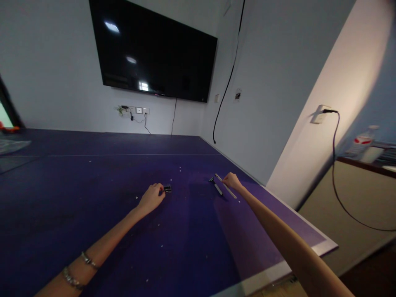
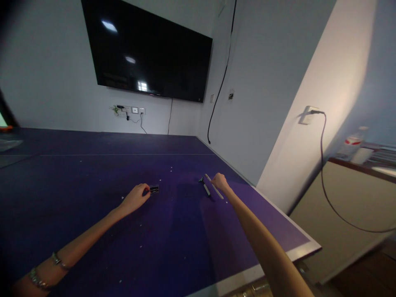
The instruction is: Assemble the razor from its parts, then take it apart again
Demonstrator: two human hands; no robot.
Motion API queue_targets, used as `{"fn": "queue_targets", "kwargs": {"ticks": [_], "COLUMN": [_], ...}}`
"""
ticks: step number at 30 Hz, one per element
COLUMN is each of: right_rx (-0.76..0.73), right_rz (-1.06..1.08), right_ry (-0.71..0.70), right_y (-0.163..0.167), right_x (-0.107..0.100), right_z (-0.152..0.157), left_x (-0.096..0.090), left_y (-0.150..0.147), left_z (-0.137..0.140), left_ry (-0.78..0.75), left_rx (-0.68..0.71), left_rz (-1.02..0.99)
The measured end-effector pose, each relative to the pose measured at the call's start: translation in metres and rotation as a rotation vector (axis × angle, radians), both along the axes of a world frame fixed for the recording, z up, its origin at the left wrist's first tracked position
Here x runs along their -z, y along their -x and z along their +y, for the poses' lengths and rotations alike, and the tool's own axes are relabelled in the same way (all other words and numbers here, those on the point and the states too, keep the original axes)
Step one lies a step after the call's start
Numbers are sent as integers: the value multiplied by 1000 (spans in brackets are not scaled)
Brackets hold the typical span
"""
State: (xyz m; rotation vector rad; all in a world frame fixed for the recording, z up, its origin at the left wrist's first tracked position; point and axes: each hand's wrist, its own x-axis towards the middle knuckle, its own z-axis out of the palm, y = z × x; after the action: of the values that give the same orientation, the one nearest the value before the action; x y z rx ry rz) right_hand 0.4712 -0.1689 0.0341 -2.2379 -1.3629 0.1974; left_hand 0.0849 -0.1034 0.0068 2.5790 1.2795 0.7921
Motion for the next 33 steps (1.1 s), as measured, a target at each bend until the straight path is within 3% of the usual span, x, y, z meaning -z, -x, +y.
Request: {"fn": "queue_targets", "kwargs": {"ticks": [9,13,19,28,33], "right_rx": [12,28,36,-16,-237], "right_rz": [-144,-167,-174,-203,-216], "right_ry": [97,108,102,2,-25], "right_y": [7,7,10,15,42], "right_x": [14,16,16,-15,-35], "right_z": [3,2,1,-6,-5], "left_x": [5,12,16,15,15], "left_y": [4,4,-3,-2,-7], "left_z": [13,24,26,38,37], "left_ry": [20,20,19,58,62], "left_rx": [65,144,159,182,221], "left_rz": [110,129,136,40,-39]}}
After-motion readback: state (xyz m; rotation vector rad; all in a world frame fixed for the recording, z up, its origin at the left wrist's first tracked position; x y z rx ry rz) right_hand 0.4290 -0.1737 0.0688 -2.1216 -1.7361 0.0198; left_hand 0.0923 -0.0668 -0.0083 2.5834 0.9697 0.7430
